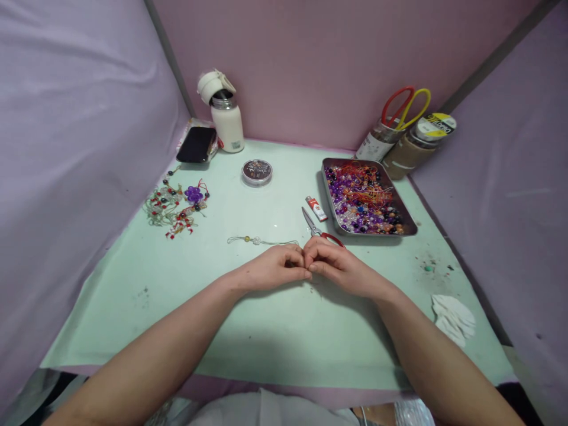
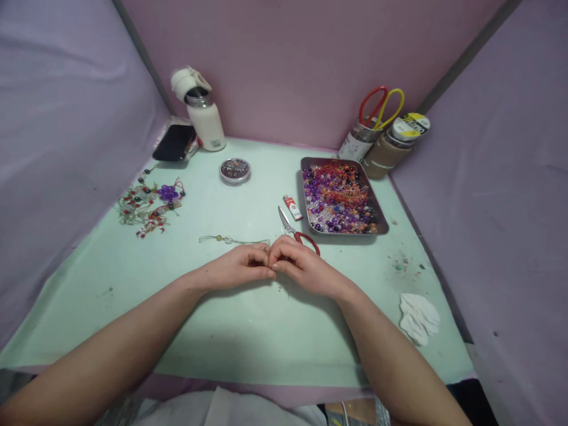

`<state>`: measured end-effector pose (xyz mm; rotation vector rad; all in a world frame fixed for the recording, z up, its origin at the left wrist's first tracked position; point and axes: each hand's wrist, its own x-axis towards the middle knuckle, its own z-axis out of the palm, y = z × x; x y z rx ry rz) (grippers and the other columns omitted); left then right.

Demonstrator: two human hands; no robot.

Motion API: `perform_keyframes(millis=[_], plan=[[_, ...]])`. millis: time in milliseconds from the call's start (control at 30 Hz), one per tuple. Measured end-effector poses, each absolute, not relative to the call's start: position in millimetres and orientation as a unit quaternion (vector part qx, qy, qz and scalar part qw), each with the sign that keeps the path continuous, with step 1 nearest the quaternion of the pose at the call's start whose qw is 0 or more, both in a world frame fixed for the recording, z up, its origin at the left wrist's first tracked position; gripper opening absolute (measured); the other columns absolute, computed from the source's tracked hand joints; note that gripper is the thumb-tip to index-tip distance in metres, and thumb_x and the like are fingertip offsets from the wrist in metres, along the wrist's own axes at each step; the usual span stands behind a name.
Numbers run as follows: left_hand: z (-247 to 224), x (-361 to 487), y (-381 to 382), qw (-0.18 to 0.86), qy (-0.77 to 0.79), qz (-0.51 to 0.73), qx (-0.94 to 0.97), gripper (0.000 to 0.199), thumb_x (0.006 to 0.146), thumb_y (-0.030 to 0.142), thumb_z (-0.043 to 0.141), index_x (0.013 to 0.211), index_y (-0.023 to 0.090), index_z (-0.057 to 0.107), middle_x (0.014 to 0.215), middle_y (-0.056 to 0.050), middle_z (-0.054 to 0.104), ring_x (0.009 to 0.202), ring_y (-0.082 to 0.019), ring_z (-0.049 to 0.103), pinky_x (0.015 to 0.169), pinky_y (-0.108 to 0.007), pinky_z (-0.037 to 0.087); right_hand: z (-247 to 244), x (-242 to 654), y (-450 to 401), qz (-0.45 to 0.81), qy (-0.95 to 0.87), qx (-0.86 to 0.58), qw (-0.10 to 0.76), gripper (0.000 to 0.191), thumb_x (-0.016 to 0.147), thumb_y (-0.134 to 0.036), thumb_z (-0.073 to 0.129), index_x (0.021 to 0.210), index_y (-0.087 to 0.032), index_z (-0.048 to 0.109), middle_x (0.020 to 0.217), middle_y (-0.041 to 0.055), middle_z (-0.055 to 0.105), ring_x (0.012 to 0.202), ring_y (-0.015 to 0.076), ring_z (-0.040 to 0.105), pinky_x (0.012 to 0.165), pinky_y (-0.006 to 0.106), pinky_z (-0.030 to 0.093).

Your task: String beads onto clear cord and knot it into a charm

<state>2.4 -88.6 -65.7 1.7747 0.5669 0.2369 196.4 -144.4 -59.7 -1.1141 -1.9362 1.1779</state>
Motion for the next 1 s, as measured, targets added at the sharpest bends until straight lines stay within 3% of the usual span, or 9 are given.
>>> perform_keyframes(millis=[133, 267, 400, 500, 633, 833, 1000], plan=[[-58.0, -2.0, -81.0, 0.577, 0.269, 0.165, 0.753, 0.019, 0.085, 0.032, 0.056, 0.085, 0.016, 0.066, 0.093, -0.005, 0.065, 0.087, -0.016, 0.059, 0.081, -0.028, 0.046, -58.5, 195.1, -146.8, 0.373, -0.700, -0.456, 0.403, 0.014, 0.094, -0.018, 0.047, 0.083, -0.021, 0.055, 0.087, 0.0020, 0.052, 0.081, 0.0149, 0.050, 0.074, 0.030, 0.041], [-46.6, -26.3, -56.4, 0.396, 0.391, 0.246, 0.794, 0.024, 0.087, 0.033, 0.051, 0.097, 0.018, 0.067, 0.102, -0.007, 0.066, 0.088, -0.017, 0.060, 0.079, -0.030, 0.047, -59.4, 196.4, -146.7, 0.314, -0.613, -0.483, 0.542, 0.012, 0.094, -0.020, 0.048, 0.084, -0.022, 0.054, 0.084, 0.0005, 0.050, 0.074, 0.0133, 0.049, 0.069, 0.029, 0.040], [-42.5, -57.8, -36.3, 0.283, 0.468, 0.169, 0.820, 0.026, 0.082, 0.034, 0.056, 0.101, 0.019, 0.066, 0.102, -0.006, 0.064, 0.082, -0.017, 0.059, 0.079, -0.032, 0.046, -61.7, 197.7, -144.1, 0.343, -0.527, -0.465, 0.623, 0.008, 0.092, -0.021, 0.052, 0.085, -0.022, 0.055, 0.086, -0.0006, 0.049, 0.065, 0.0097, 0.047, 0.061, 0.027, 0.039], [-45.4, -71.5, -32.7, 0.269, 0.467, 0.073, 0.839, 0.027, 0.076, 0.032, 0.063, 0.100, 0.021, 0.066, 0.104, -0.006, 0.061, 0.089, -0.021, 0.059, 0.082, -0.034, 0.046, -62.4, 198.5, -142.9, 0.375, -0.480, -0.454, 0.649, 0.007, 0.090, -0.024, 0.057, 0.085, -0.021, 0.055, 0.095, 0.0002, 0.052, 0.062, 0.0076, 0.050, 0.059, 0.026, 0.040], [-53.4, -74.5, -32.7, 0.235, 0.454, 0.036, 0.859, 0.019, 0.075, 0.026, 0.060, 0.092, 0.019, 0.065, 0.101, -0.008, 0.059, 0.101, -0.025, 0.054, 0.088, -0.037, 0.044, -59.9, 201.2, -142.0, 0.414, -0.443, -0.443, 0.660, 0.011, 0.089, -0.029, 0.061, 0.084, -0.022, 0.054, 0.097, 0.0004, 0.058, 0.061, 0.0080, 0.055, 0.059, 0.025, 0.042], [-58.4, -72.1, -27.5, 0.237, 0.437, 0.036, 0.867, 0.014, 0.074, 0.021, 0.052, 0.076, 0.019, 0.066, 0.088, -0.008, 0.060, 0.087, -0.022, 0.056, 0.078, -0.034, 0.044, -51.0, 208.8, -138.7, 0.415, -0.422, -0.442, 0.674, 0.020, 0.084, -0.035, 0.067, 0.084, -0.023, 0.051, 0.077, -0.0027, 0.062, 0.057, 0.0088, 0.053, 0.056, 0.024, 0.043], [-48.4, -74.9, -33.3, 0.252, 0.474, 0.050, 0.842, 0.015, 0.076, 0.023, 0.049, 0.076, 0.019, 0.064, 0.082, -0.006, 0.065, 0.075, -0.020, 0.057, 0.068, -0.031, 0.041, -44.4, 220.6, -137.3, 0.381, -0.414, -0.450, 0.693, 0.022, 0.082, -0.036, 0.069, 0.083, -0.023, 0.051, 0.068, -0.0047, 0.055, 0.055, 0.0084, 0.047, 0.054, 0.023, 0.040]])
